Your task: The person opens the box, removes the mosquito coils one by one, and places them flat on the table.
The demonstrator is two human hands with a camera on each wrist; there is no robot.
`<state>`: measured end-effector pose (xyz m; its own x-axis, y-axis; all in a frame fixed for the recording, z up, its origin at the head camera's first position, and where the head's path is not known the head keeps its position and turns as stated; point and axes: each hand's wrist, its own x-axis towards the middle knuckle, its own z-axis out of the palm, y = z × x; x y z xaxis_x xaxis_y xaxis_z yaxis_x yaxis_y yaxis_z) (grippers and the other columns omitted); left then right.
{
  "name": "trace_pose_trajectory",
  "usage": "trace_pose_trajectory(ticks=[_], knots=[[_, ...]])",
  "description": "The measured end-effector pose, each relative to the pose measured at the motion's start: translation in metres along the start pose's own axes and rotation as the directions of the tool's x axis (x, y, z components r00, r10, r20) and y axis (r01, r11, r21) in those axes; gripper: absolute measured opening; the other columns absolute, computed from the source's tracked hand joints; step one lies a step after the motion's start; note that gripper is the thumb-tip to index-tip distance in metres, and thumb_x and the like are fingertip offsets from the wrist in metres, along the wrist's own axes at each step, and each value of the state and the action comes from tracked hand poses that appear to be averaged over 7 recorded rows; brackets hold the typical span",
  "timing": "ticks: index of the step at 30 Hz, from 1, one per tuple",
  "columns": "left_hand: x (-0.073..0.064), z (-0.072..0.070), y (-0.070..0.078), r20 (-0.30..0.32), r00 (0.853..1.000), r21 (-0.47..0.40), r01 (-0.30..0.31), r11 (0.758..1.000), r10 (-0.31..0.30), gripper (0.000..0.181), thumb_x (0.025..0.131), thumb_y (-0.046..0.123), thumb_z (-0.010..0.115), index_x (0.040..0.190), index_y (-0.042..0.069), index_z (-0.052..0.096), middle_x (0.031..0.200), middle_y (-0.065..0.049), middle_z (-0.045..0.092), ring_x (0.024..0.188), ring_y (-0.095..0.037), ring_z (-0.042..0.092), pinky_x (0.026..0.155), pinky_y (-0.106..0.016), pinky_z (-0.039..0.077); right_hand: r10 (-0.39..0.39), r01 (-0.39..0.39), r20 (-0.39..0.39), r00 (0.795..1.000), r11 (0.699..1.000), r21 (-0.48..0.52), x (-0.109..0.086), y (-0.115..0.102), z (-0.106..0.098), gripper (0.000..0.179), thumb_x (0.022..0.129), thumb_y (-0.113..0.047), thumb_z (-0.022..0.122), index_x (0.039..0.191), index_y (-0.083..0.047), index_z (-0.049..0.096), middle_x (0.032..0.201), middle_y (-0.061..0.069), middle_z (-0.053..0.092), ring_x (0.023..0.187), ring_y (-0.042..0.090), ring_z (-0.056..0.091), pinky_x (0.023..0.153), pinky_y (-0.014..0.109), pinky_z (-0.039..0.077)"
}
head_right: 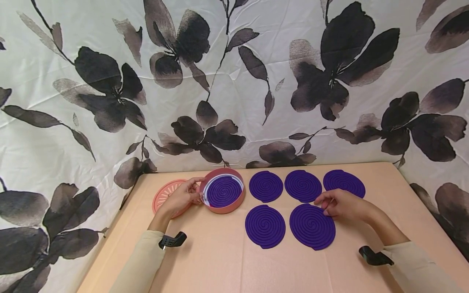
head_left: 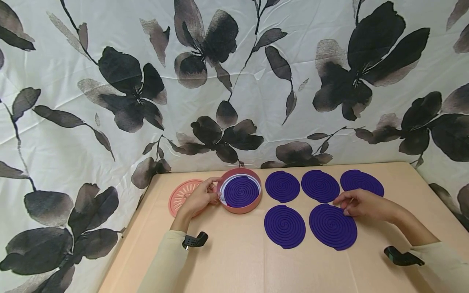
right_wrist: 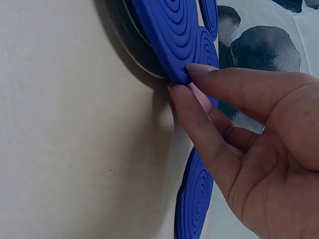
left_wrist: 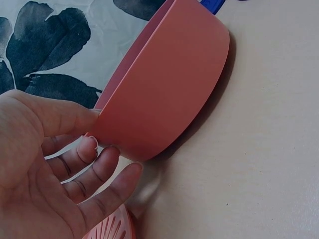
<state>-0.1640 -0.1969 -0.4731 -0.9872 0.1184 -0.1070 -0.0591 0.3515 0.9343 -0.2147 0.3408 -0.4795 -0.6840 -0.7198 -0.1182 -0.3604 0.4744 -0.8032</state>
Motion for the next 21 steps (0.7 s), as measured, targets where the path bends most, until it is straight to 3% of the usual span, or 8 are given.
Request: trace_pose_trajectory(ticks=[21], knots=[[-0.0002,0.0003,-0.0016,0.001,1.000,0.006,0.001,1.000,-0.001,0.056,0.094,-0.006,0.062,0.147,0.003,0.047,0.095,-0.008,0.046,0.083,-0.027,0.059,0.083,-0.051,0.059,0.001,-0.002,-0.039,0.999,1.000,-0.012,-0.0010,0.0030,0.0061,0.035,0.086,0.012,0.062,0.121,0.009,0.064,0.098,0.013,0.061,0.080,0.009,0.055,0.063,0.023,0.054]])
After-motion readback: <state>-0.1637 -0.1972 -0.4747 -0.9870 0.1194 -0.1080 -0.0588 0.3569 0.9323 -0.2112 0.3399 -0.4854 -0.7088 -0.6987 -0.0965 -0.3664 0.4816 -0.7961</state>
